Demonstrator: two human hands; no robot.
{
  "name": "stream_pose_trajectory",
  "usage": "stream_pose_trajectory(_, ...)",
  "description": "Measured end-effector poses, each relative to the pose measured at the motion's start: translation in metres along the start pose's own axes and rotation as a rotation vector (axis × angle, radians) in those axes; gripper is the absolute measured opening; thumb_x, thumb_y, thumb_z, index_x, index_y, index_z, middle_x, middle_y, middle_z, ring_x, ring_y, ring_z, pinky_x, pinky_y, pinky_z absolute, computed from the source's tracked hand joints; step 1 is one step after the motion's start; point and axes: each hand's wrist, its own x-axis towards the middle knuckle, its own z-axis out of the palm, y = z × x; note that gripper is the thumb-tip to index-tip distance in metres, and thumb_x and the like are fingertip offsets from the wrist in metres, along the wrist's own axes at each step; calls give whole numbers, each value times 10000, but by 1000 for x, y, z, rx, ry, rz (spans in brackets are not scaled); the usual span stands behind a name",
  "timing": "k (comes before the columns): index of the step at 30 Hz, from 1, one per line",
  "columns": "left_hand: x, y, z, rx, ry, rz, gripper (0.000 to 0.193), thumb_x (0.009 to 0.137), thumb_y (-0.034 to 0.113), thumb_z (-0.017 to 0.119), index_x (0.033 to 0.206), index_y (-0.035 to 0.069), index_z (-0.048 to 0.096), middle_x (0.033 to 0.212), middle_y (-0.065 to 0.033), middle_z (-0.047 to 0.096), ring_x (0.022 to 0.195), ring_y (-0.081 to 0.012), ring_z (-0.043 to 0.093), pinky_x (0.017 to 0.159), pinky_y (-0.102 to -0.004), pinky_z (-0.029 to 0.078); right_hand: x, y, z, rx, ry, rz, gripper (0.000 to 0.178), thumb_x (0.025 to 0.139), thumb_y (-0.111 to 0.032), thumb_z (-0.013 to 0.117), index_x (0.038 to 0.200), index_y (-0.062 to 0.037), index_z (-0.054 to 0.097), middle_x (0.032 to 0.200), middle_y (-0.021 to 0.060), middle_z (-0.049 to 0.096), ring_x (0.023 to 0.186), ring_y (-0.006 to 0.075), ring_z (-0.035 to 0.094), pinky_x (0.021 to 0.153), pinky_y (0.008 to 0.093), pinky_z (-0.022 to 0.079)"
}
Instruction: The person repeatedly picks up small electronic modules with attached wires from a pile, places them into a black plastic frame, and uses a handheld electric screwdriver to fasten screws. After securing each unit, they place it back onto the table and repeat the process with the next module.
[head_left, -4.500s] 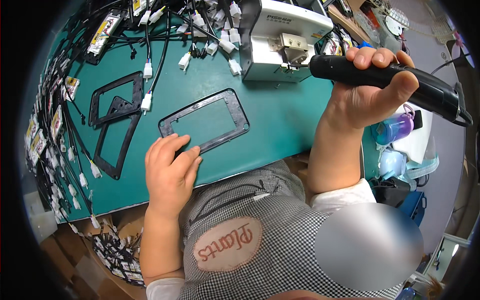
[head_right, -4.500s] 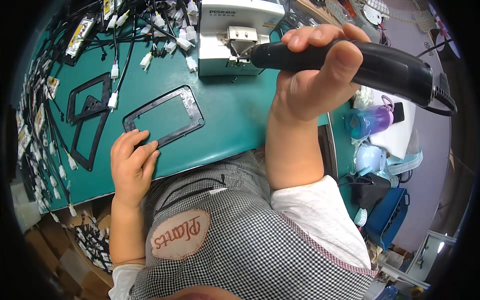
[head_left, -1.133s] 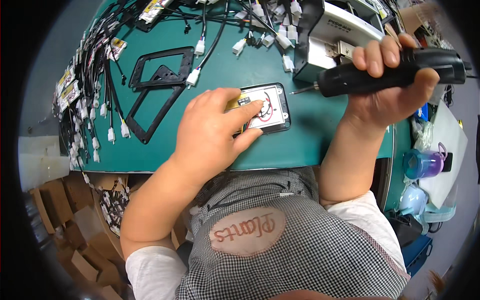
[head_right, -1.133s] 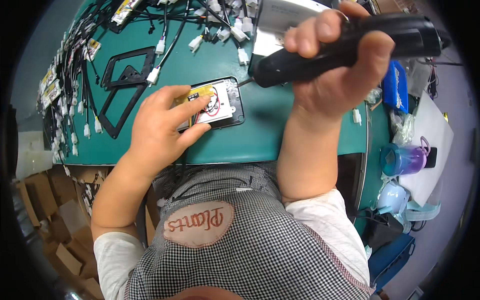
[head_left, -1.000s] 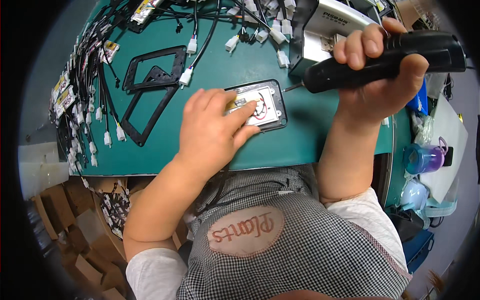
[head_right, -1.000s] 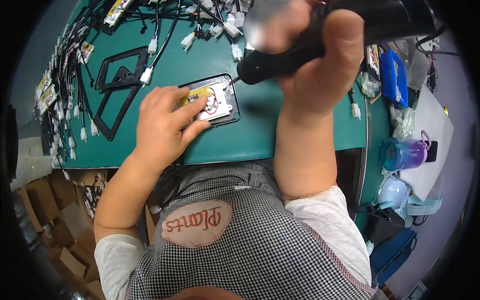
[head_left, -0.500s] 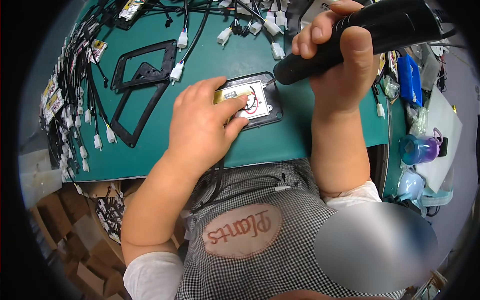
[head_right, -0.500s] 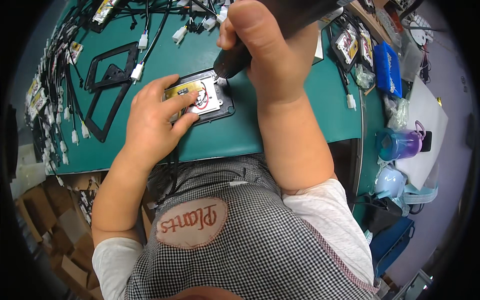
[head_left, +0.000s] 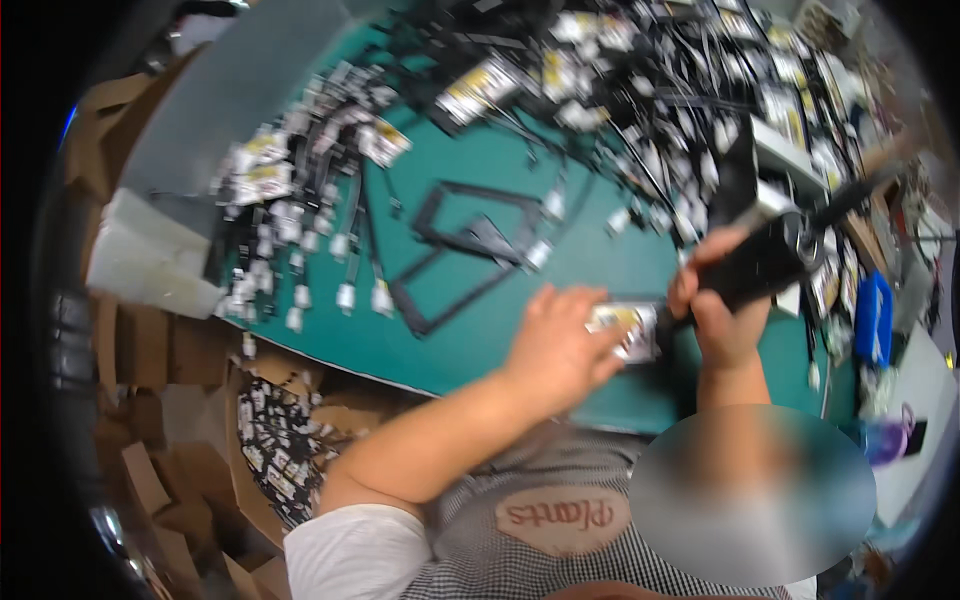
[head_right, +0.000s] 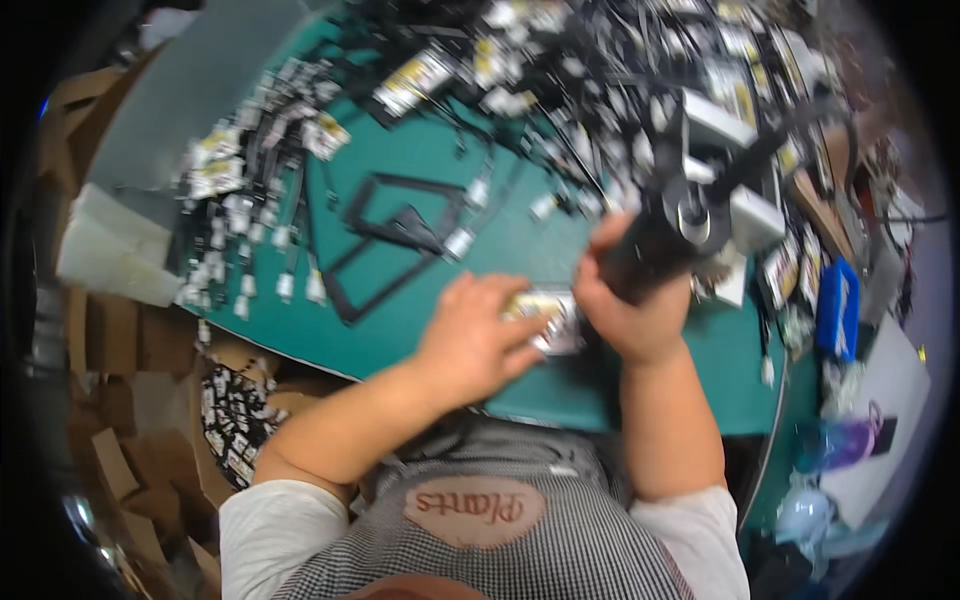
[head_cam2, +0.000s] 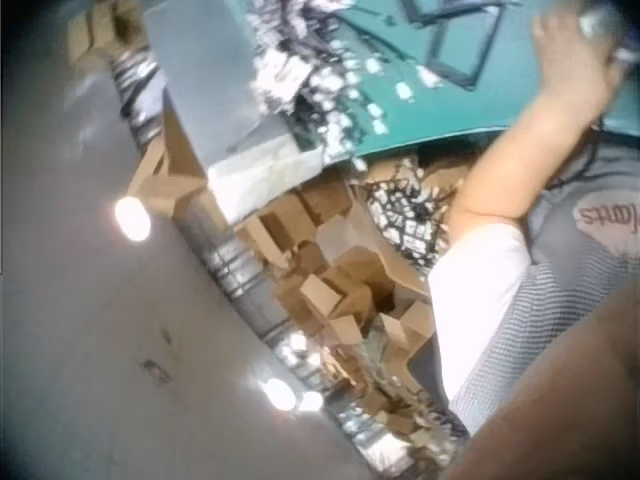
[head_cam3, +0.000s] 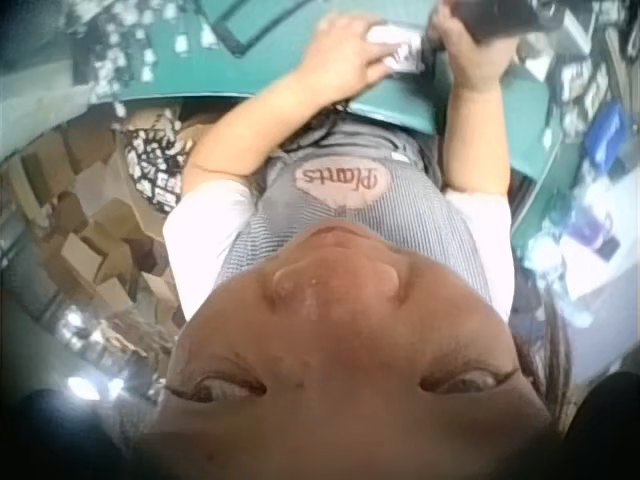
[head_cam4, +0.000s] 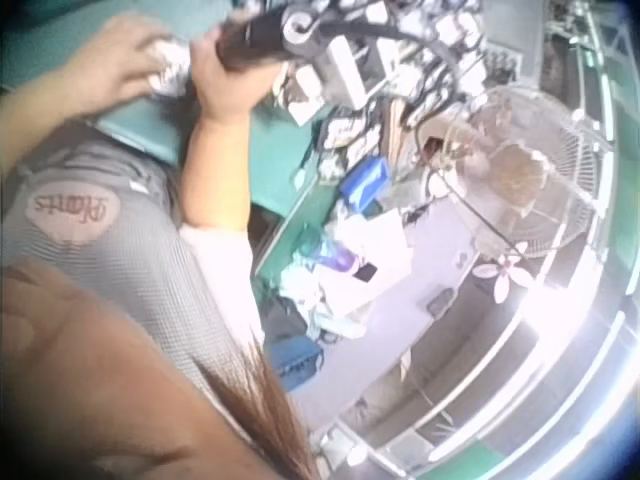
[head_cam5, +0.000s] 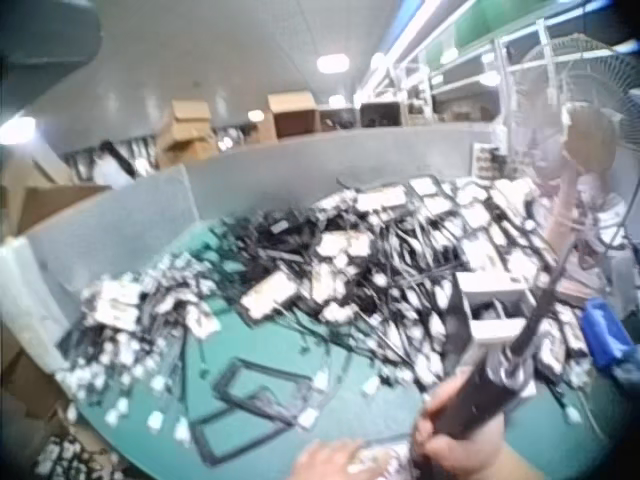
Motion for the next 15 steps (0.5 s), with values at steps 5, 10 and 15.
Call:
stream_pose_trajectory(5, -3, -2, 5, -25, 30, 0, 390, 757, 329, 721, 1132, 228, 685, 1268, -154, 541, 1219, -339, 479, 1034, -582, 332, -4, -13, 6, 202, 61, 57, 629, 690, -291, 873, 1086, -30, 459, 762, 39, 542, 640, 143, 553, 559, 264, 477)
stream_pose_trajectory(10, -7, -1, 1, -66, 17, -22, 391, 763, 332, 719, 1140, 234, 684, 1287, -148, 532, 1230, -335, 468, 1066, -558, 301, -4, -21, 6, 121, 54, -78, 655, 720, -375, 846, 1096, -22, 441, 743, 41, 526, 603, 143, 532, 549, 281, 473)
stream_pose_trajectory(15, -3, -3, 9, -47, 42, 13, 392, 715, 302, 747, 1087, 187, 700, 1265, -154, 542, 1207, -335, 481, 1045, -542, 326, -6, -25, -12, 292, 49, -89, 611, 738, -326, 836, 1135, -58, 457, 770, 45, 523, 629, 144, 496, 543, 269, 419)
